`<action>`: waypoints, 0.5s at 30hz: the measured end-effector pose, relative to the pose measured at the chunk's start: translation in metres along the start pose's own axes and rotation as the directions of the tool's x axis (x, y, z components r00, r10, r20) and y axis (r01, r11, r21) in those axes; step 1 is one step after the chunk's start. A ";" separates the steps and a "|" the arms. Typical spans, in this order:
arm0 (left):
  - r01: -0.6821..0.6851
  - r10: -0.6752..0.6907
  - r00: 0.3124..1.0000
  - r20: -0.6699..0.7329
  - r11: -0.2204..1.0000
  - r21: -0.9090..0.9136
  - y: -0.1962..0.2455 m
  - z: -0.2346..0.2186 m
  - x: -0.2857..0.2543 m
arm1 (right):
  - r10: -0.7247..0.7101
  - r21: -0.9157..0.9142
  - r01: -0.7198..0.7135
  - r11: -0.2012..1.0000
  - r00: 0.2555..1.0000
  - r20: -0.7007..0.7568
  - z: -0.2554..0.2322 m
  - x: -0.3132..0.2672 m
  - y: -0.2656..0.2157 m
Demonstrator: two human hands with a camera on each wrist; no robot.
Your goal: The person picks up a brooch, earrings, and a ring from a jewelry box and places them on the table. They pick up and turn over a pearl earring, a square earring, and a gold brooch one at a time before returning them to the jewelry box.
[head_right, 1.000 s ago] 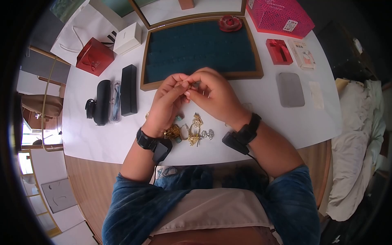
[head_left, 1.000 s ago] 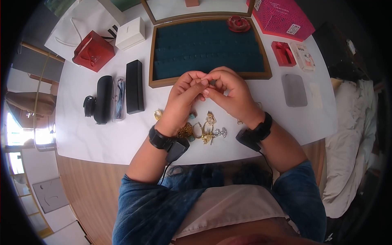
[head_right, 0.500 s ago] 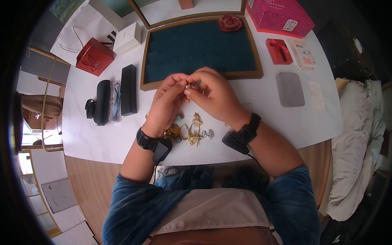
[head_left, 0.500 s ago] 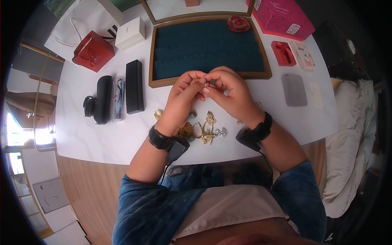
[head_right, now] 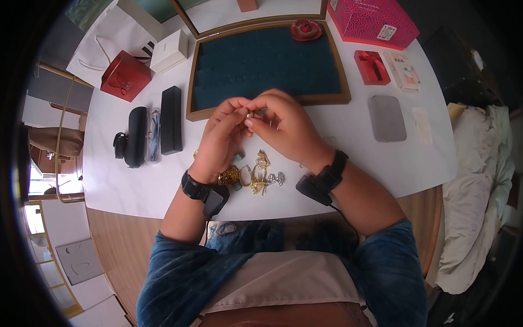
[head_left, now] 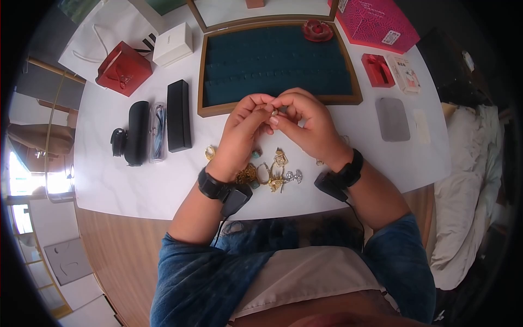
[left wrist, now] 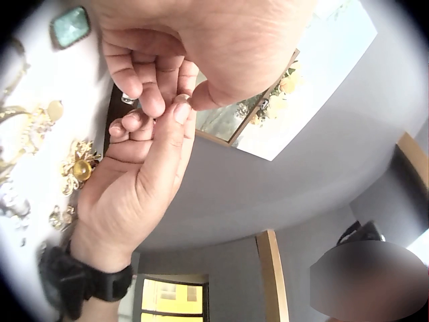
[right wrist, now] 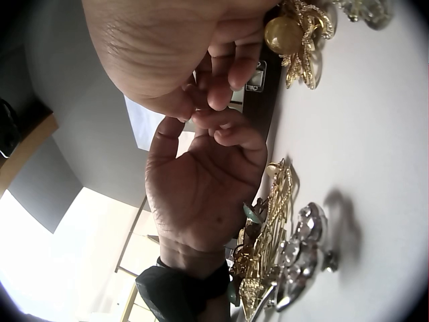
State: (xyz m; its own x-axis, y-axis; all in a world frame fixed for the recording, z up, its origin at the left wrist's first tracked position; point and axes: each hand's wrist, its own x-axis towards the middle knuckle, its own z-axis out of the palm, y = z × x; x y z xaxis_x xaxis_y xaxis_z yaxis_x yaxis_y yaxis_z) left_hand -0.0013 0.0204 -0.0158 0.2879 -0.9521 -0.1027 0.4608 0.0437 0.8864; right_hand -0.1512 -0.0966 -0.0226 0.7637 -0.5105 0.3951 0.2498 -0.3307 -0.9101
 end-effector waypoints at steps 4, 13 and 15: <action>0.001 -0.001 1.000 0.010 1.000 0.011 0.000 -0.001 0.000 | 0.006 -0.014 -0.006 1.000 1.000 0.010 -0.001 0.000 0.001; 0.008 -0.008 1.000 0.004 1.000 0.028 0.000 -0.001 0.000 | 0.010 -0.007 -0.010 1.000 1.000 -0.004 0.001 -0.001 0.002; 0.003 -0.004 1.000 0.012 0.999 0.033 -0.001 -0.002 0.001 | 0.002 -0.019 -0.002 1.000 1.000 -0.001 0.001 -0.001 0.003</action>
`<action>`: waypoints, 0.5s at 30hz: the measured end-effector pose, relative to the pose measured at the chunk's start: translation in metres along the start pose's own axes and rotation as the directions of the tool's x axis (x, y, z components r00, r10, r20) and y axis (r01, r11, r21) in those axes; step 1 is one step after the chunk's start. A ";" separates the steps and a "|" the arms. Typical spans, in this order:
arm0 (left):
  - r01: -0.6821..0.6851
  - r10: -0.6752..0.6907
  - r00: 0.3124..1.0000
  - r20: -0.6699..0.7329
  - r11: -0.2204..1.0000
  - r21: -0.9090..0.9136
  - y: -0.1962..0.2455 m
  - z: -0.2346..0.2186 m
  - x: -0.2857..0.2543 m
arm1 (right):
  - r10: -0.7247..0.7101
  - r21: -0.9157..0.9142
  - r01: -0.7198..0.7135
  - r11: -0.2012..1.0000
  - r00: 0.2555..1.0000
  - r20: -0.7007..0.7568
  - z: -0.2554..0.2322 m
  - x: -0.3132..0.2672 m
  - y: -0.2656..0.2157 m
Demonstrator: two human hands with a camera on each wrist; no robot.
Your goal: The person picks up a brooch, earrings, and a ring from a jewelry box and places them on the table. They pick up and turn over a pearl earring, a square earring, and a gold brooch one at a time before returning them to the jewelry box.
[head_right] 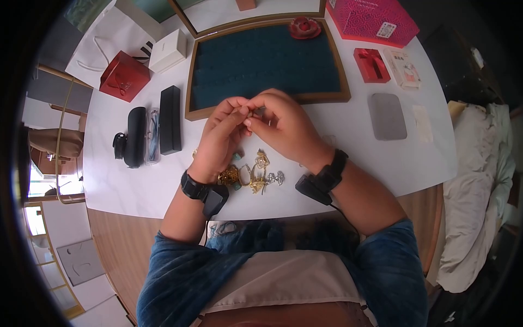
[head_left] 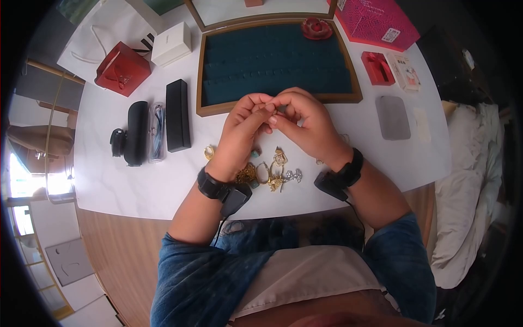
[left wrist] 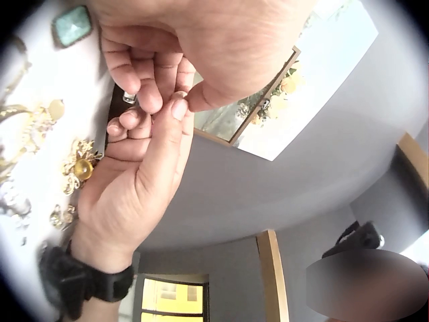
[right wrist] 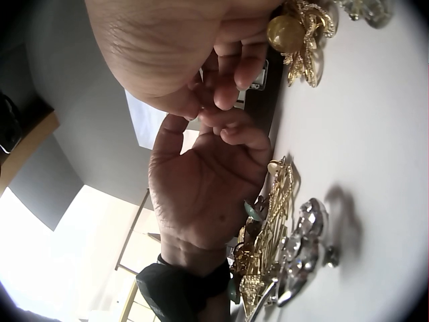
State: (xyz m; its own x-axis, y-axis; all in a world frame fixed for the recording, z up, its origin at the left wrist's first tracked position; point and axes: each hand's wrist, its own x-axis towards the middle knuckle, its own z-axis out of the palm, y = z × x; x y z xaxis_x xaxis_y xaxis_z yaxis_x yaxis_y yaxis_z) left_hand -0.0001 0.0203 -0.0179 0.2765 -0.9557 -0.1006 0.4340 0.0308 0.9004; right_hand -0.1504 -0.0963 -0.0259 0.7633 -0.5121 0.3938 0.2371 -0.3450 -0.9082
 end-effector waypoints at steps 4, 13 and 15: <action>0.000 0.000 1.000 0.002 1.000 0.011 0.000 0.001 0.000 | 0.005 -0.013 -0.005 1.000 1.000 0.007 -0.001 0.000 -0.001; -0.002 0.002 1.000 0.001 1.000 -0.016 0.001 0.003 -0.001 | 0.015 0.008 -0.015 1.000 1.000 0.005 0.000 -0.001 0.002; -0.004 0.004 1.000 -0.001 1.000 -0.023 0.000 0.002 0.000 | 0.019 0.005 -0.019 1.000 1.000 0.010 0.000 -0.001 0.003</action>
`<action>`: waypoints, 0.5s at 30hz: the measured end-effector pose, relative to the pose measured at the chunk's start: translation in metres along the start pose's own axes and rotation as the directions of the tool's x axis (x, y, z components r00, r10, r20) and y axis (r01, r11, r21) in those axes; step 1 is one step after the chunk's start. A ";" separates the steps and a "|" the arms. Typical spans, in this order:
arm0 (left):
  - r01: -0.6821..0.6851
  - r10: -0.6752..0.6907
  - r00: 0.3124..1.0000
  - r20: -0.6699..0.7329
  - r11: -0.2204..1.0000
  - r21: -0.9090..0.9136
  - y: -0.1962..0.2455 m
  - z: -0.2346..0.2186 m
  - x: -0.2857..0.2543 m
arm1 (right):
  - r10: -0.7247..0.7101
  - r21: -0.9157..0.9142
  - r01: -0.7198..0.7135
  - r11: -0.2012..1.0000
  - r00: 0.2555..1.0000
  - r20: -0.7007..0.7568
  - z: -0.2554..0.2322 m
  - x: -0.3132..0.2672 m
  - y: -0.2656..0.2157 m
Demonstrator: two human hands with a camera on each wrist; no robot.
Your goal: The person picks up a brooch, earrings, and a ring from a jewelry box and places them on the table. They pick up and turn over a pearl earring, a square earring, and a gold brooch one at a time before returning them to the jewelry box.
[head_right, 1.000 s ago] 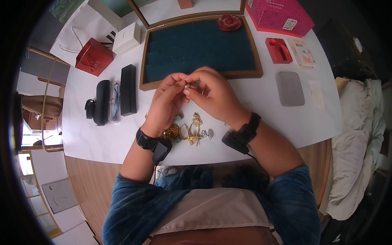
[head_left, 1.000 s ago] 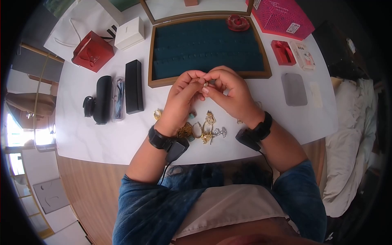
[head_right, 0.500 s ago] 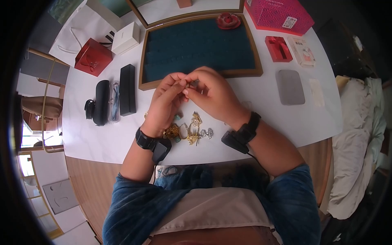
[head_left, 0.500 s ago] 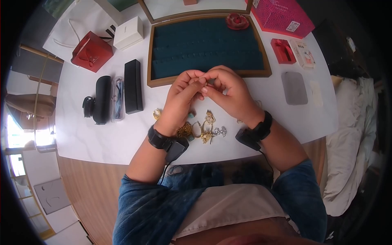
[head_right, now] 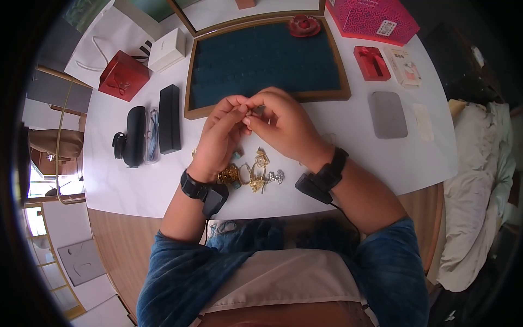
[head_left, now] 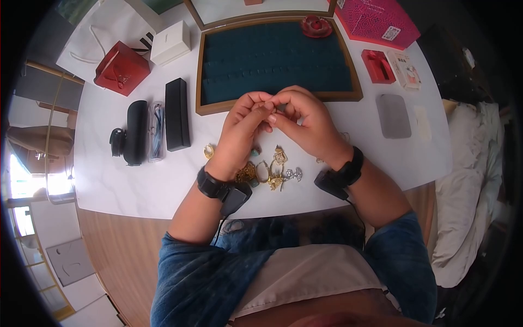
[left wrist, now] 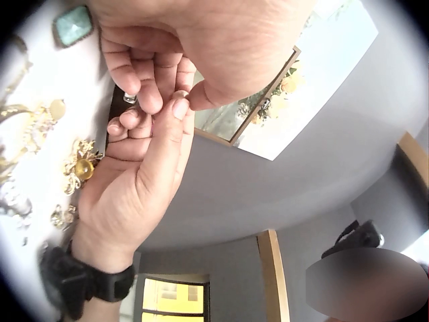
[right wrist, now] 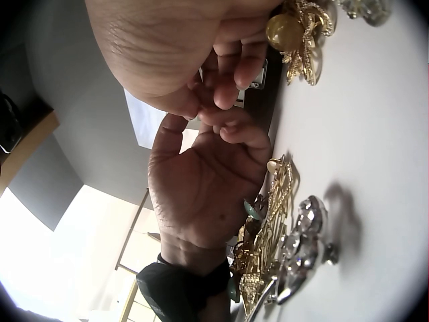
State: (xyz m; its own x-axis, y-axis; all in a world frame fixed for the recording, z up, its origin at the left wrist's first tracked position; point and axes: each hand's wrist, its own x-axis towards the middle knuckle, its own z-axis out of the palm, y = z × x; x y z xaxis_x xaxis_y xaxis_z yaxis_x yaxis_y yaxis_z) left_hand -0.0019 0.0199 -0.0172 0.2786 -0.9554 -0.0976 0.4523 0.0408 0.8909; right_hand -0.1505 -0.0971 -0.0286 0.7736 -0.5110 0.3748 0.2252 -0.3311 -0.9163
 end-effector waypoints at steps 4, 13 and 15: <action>0.008 -0.008 1.000 -0.004 1.000 0.009 0.001 0.001 -0.001 | 0.008 0.022 -0.008 1.000 1.000 0.005 0.000 0.000 0.000; 0.007 -0.007 1.000 -0.012 1.000 0.014 0.000 0.000 0.000 | 0.007 0.011 -0.007 1.000 1.000 0.010 0.000 0.000 -0.004; 0.004 -0.004 1.000 -0.010 1.000 0.018 0.000 -0.001 0.001 | 0.017 0.019 -0.017 1.000 1.000 0.011 0.000 0.000 -0.002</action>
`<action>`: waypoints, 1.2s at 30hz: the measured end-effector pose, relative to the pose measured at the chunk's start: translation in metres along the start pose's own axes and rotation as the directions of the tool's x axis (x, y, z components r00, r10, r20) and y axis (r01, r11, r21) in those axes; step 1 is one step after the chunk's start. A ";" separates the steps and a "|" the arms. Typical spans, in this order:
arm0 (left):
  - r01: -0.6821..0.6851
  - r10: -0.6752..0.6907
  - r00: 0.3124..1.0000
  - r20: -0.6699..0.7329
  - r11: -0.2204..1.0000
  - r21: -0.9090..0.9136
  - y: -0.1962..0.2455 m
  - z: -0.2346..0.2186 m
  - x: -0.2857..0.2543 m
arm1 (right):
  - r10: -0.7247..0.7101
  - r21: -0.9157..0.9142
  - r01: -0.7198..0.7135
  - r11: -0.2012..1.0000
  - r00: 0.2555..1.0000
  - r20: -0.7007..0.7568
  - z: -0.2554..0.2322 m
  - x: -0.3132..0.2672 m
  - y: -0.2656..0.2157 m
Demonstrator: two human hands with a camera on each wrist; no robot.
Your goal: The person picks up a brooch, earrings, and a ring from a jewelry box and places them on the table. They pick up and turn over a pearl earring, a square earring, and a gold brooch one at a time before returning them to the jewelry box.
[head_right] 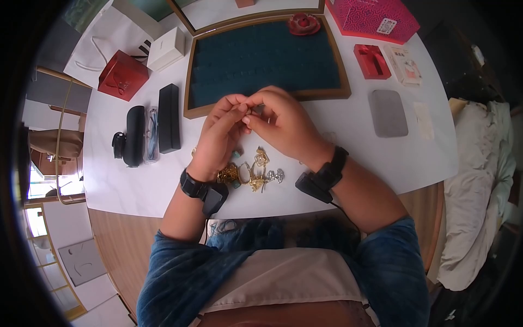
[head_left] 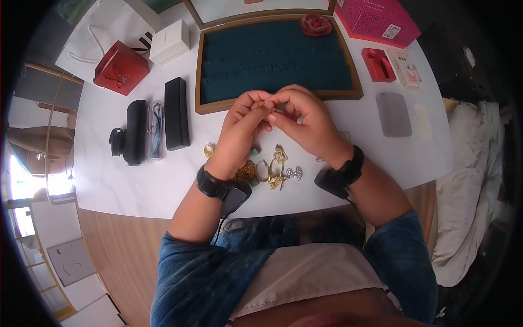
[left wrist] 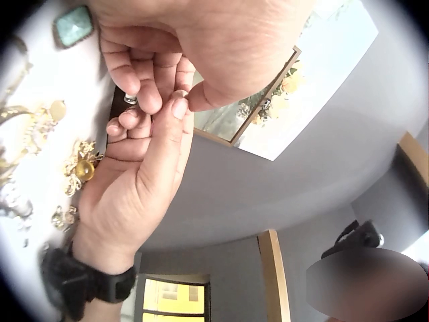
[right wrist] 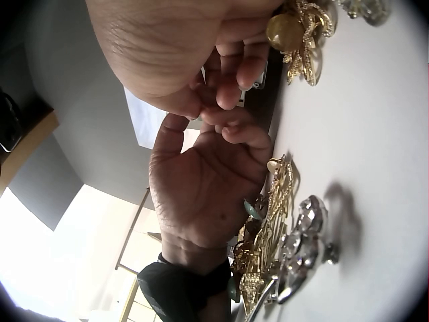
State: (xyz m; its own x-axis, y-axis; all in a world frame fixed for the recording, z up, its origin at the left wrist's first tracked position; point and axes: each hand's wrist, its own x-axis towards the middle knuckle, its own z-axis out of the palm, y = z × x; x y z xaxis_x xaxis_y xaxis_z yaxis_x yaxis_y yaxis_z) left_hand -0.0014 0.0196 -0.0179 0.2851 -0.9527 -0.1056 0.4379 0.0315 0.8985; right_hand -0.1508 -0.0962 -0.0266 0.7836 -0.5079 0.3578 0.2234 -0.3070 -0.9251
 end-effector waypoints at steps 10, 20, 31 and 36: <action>-0.001 0.001 1.000 0.001 1.000 0.011 -0.001 -0.001 0.000 | -0.003 0.001 0.003 1.000 1.000 -0.011 0.001 0.000 0.002; -0.005 0.005 1.000 -0.004 1.000 0.001 -0.001 0.000 0.000 | -0.003 -0.013 0.003 1.000 1.000 -0.009 0.000 0.000 0.000; 0.001 -0.001 1.000 -0.005 1.000 -0.004 -0.001 0.000 0.000 | 0.002 -0.021 -0.002 1.000 1.000 -0.004 0.000 0.000 0.001; -0.004 0.004 1.000 0.007 1.000 0.003 -0.001 -0.001 0.000 | 0.003 -0.011 -0.003 1.000 1.000 -0.006 0.000 0.000 0.001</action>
State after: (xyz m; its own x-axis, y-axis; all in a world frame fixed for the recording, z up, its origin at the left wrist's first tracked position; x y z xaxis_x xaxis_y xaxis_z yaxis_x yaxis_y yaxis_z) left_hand -0.0011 0.0199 -0.0189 0.2807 -0.9546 -0.0994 0.4347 0.0341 0.8999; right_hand -0.1508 -0.0962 -0.0274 0.7805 -0.5140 0.3558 0.2148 -0.3139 -0.9248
